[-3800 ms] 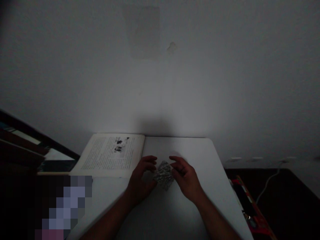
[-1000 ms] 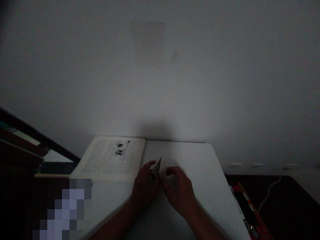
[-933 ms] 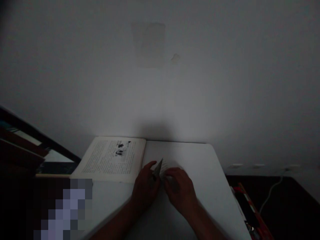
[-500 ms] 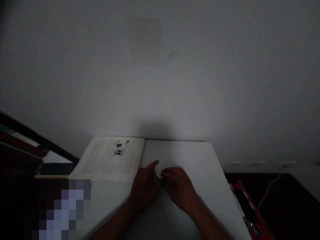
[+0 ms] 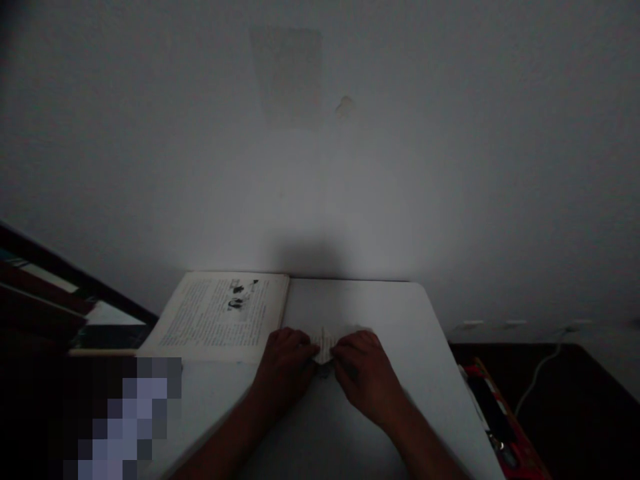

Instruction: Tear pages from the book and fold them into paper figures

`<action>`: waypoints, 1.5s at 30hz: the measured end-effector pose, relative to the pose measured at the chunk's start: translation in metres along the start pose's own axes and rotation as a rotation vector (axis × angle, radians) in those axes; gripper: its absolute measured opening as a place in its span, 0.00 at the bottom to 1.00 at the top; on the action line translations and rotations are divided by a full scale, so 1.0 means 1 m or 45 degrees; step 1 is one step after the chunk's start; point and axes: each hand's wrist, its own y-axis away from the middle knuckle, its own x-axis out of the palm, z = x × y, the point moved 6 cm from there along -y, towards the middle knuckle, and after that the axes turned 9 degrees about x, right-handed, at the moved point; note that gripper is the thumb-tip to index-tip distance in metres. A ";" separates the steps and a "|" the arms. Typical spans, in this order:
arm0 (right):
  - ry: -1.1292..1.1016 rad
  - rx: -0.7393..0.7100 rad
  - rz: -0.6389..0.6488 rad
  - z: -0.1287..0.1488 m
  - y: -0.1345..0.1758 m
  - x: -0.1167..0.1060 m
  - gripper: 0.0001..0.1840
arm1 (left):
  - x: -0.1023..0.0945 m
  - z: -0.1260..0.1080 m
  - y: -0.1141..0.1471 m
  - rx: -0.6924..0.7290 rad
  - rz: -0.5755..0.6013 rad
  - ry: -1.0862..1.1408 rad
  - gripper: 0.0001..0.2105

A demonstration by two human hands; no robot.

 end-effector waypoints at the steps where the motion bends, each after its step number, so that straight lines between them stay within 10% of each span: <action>1: 0.044 -0.002 0.005 0.001 0.000 0.002 0.11 | 0.002 -0.001 0.000 0.024 0.028 0.000 0.08; 17: 0.391 0.173 -0.055 -0.009 -0.004 0.023 0.06 | 0.009 0.000 -0.006 0.000 0.068 -0.333 0.07; 29: 0.150 0.128 0.009 -0.001 -0.002 0.006 0.09 | -0.001 -0.005 -0.001 0.014 0.208 -0.141 0.02; 40: 0.242 0.184 -0.034 -0.013 0.001 0.010 0.22 | 0.004 0.005 0.002 -0.132 0.154 -0.140 0.25; 45: 0.210 0.165 -0.028 -0.010 0.002 0.009 0.19 | 0.000 0.001 -0.001 -0.086 0.155 -0.081 0.19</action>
